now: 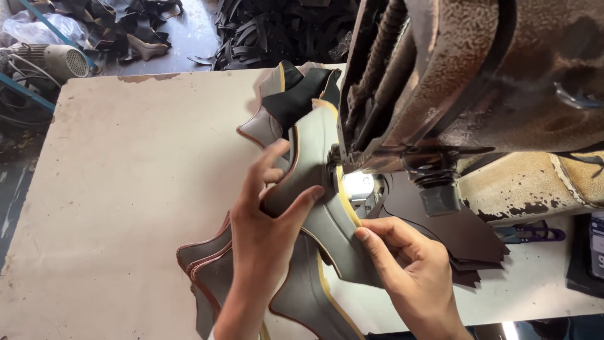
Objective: Aligning and feeding shoe upper components into an industrial joining machine.
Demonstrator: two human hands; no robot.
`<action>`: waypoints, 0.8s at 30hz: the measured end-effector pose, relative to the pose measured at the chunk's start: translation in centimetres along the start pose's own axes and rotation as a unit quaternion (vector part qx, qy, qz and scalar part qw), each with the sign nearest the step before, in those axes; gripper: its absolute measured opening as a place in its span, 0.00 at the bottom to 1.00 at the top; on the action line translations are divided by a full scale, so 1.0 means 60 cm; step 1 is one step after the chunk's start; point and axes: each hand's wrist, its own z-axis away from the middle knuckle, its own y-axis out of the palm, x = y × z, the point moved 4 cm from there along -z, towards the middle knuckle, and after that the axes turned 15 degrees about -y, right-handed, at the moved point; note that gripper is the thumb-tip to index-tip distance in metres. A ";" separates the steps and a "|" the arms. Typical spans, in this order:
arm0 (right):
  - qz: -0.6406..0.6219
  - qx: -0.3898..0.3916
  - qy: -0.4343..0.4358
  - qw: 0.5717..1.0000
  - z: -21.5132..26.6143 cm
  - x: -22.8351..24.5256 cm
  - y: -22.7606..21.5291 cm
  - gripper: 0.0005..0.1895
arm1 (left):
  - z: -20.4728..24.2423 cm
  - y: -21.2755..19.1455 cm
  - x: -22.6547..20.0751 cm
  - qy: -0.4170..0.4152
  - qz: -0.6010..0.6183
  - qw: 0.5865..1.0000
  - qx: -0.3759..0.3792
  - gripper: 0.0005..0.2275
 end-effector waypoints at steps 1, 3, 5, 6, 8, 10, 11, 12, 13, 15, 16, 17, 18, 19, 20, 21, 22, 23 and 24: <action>-0.016 -0.003 0.018 1.000 0.001 -0.007 0.001 0.08 | 0.006 -0.002 -0.007 0.037 -0.073 0.994 -0.073 0.25; -0.033 -0.006 0.038 0.999 -0.002 -0.005 0.009 0.08 | 0.022 -0.007 -0.002 0.073 -0.146 0.976 -0.146 0.32; -0.076 -0.026 0.070 0.994 -0.011 0.005 0.020 0.11 | 0.030 -0.008 0.041 -0.063 -0.060 0.992 -0.093 0.29; -0.076 -0.027 0.070 0.994 -0.011 0.000 0.026 0.11 | 0.031 -0.009 0.049 -0.063 -0.060 0.992 -0.092 0.29; -0.130 -0.022 0.121 0.984 0.000 -0.018 0.037 0.12 | 0.040 0.000 0.064 -0.018 -0.090 0.995 -0.050 0.20; -0.162 -0.015 0.126 0.979 0.001 -0.018 0.045 0.11 | 0.039 -0.005 0.065 -0.030 -0.074 0.996 -0.029 0.19; -0.194 -0.006 0.130 0.972 0.000 -0.017 0.053 0.10 | 0.039 -0.009 0.065 -0.041 -0.057 0.997 -0.011 0.17; -0.195 -0.004 0.130 0.972 -0.001 -0.013 0.056 0.10 | 0.038 -0.012 0.061 -0.041 -0.057 0.997 -0.012 0.17; -0.212 0.000 0.126 0.969 -0.002 -0.009 0.060 0.11 | 0.037 -0.014 0.058 -0.048 -0.056 0.997 0.001 0.16; -0.228 0.005 0.122 0.966 -0.007 -0.008 0.064 0.11 | 0.030 -0.015 0.057 -0.055 -0.054 0.997 0.015 0.15; -0.228 0.013 0.114 0.967 -0.009 -0.010 0.065 0.11 | 0.025 -0.014 0.056 -0.039 -0.057 0.997 0.019 0.14; -0.228 0.020 0.107 0.968 -0.010 -0.011 0.065 0.11 | 0.022 -0.013 0.055 -0.023 -0.061 0.998 0.023 0.13; -0.228 0.020 0.108 0.967 -0.012 -0.010 0.066 0.11 | 0.016 -0.012 0.058 -0.024 -0.061 0.998 0.023 0.13; -0.221 0.024 0.096 0.970 -0.018 -0.007 0.065 0.11 | 0.007 -0.010 0.057 -0.009 -0.059 0.998 0.017 0.12; -0.214 0.028 0.085 0.973 -0.024 -0.004 0.064 0.11 | -0.001 -0.006 0.056 0.007 -0.057 0.998 0.011 0.11; -0.213 0.027 0.085 0.973 -0.027 0.001 0.059 0.11 | -0.006 -0.001 0.057 0.007 -0.056 0.998 0.012 0.11; -0.200 0.025 0.073 0.977 -0.030 0.006 0.054 0.11 | -0.012 0.003 0.058 0.019 -0.010 1.000 0.018 0.10; -0.187 0.024 0.061 0.980 -0.034 0.010 0.048 0.12 | -0.018 0.008 0.058 0.031 0.036 0.999 0.024 0.09; -0.186 0.023 0.060 0.980 -0.039 0.009 0.034 0.12 | -0.022 0.014 0.056 0.031 0.037 0.999 0.025 0.09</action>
